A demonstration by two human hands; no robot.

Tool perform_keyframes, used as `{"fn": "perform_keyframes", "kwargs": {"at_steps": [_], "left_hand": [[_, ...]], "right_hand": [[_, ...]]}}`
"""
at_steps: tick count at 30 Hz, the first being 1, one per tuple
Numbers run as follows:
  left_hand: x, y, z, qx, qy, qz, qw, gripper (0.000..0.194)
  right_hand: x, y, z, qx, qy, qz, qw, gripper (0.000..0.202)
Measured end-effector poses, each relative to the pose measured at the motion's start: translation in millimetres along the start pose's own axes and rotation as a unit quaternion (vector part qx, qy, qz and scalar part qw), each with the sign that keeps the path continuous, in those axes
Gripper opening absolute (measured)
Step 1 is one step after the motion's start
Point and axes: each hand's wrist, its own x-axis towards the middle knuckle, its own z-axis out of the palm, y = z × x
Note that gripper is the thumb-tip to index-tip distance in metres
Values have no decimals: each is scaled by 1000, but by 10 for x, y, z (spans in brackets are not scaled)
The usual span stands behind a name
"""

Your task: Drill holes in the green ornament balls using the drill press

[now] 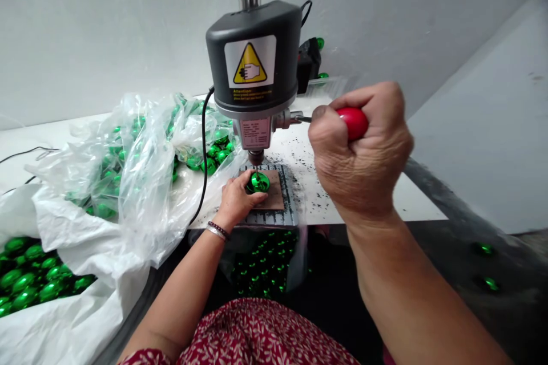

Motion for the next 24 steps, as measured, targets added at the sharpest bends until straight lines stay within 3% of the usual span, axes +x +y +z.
{"fn": "perform_keyframes", "kwargs": {"at_steps": [5,13,24], "left_hand": [[2,-2,-19,-5,-22,14,1000,52],[7,-56,23,-13,-13,-2,1000,61],[-13,-74,40,-11,-10,0,1000,59]], "right_hand": [[-59,23,19,-6,19,-7,1000,14],[-204,114,56,-31,46,-31,998,16],[-353,176,91,-32,91,-63,993,12]]}}
